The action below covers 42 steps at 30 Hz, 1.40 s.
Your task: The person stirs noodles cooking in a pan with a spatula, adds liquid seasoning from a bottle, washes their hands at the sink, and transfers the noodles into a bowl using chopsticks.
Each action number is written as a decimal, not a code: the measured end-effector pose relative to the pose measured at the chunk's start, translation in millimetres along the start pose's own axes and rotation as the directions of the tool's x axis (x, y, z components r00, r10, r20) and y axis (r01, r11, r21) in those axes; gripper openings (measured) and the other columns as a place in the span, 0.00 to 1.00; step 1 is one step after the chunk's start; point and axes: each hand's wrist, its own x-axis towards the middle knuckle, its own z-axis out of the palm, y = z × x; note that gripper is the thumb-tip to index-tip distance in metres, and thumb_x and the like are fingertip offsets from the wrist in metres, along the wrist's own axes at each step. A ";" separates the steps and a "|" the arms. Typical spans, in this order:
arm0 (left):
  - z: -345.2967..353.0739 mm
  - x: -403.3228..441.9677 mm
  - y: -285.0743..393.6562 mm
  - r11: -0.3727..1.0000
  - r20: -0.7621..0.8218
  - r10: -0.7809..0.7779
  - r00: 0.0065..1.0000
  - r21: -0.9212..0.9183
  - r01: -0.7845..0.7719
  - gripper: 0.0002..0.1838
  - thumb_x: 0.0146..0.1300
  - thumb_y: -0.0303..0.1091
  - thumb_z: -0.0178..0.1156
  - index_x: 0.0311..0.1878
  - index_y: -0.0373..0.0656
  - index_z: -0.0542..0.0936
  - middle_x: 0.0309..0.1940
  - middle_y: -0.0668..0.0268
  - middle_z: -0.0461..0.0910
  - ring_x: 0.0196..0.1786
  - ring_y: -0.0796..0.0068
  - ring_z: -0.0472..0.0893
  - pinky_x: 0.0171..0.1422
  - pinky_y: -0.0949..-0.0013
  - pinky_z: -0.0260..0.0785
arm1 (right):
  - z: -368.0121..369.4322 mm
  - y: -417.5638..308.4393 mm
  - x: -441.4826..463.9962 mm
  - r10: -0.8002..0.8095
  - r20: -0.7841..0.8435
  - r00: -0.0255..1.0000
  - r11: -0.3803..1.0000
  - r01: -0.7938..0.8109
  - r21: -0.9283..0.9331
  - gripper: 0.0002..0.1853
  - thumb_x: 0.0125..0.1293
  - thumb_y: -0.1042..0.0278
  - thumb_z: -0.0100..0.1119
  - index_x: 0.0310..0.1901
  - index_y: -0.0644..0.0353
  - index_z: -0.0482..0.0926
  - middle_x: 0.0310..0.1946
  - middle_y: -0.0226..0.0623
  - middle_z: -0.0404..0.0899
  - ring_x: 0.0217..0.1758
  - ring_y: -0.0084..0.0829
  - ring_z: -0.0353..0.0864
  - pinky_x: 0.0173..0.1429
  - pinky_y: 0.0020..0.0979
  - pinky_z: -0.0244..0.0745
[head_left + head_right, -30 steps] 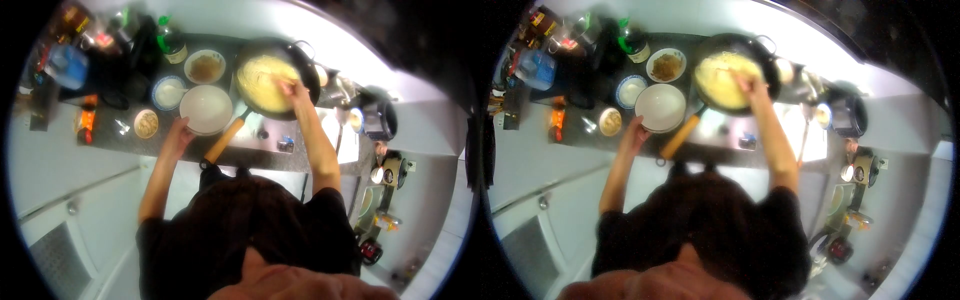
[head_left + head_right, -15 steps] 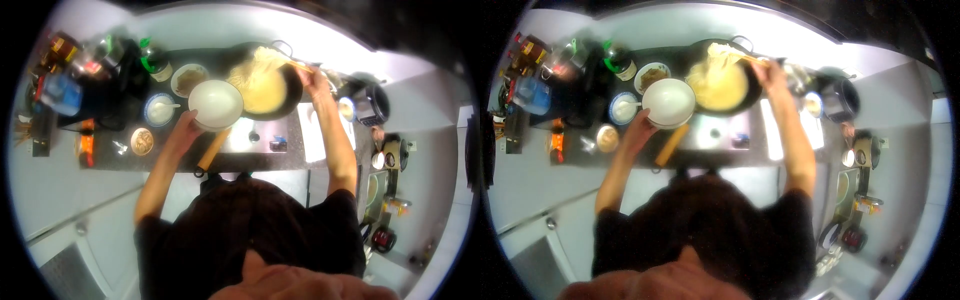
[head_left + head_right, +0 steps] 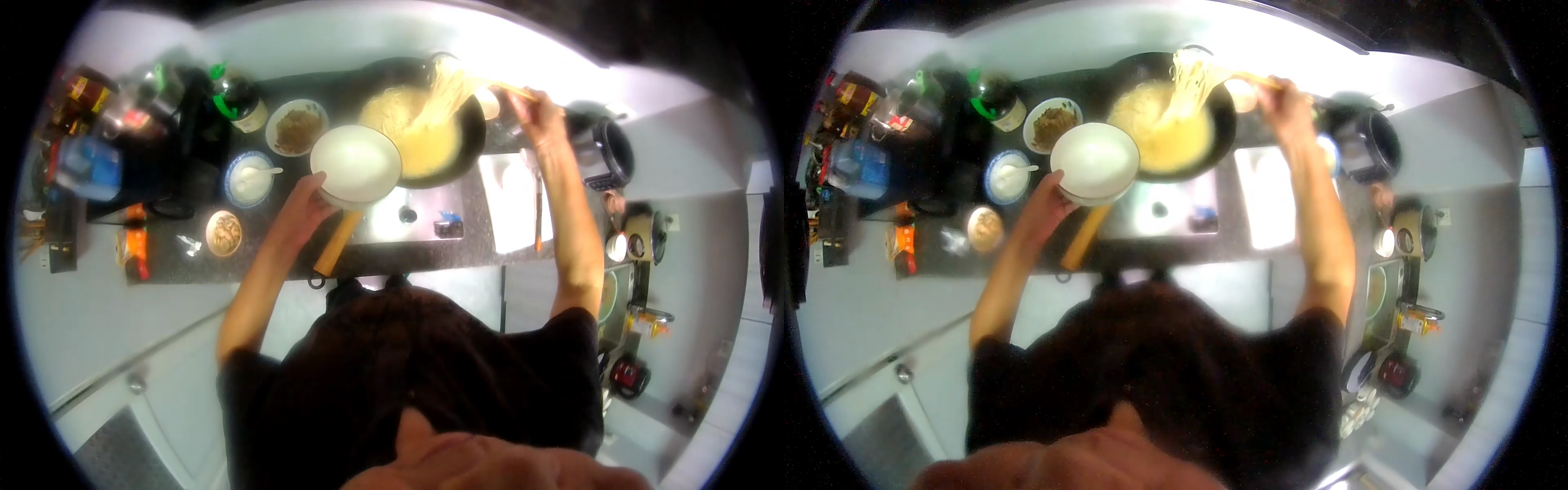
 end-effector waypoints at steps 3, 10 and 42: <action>-6.9 -1.8 -2.5 1.000 -0.038 -0.007 0.999 -0.012 0.007 0.28 0.67 0.43 0.55 0.62 0.33 0.64 0.60 0.54 0.69 0.63 0.63 0.71 0.68 0.59 0.66 | 48.3 -73.1 -37.4 0.273 -0.070 0.960 0.830 -0.198 0.521 0.13 0.69 0.75 0.50 0.50 0.77 0.69 0.48 0.52 0.76 0.47 0.35 0.80 0.55 0.27 0.82; -23.7 -13.3 -0.1 1.000 -0.174 -0.018 0.985 -0.021 0.015 0.32 0.65 0.44 0.57 0.65 0.34 0.61 0.61 0.54 0.68 0.65 0.62 0.69 0.68 0.58 0.65 | 48.1 -73.2 -14.2 0.292 -0.105 0.951 0.773 -0.170 0.611 0.12 0.73 0.73 0.40 0.45 0.76 0.68 0.43 0.53 0.74 0.51 0.46 0.79 0.59 0.38 0.82; 4.0 76.2 -15.3 0.906 0.265 0.142 0.954 0.353 -0.233 0.30 0.66 0.37 0.53 0.69 0.39 0.58 0.63 0.54 0.66 0.67 0.60 0.68 0.72 0.56 0.61 | 89.6 -189.7 -70.0 0.004 0.522 0.853 0.942 -0.179 0.285 0.13 0.70 0.68 0.44 0.44 0.71 0.73 0.39 0.50 0.82 0.49 0.36 0.84 0.50 0.26 0.82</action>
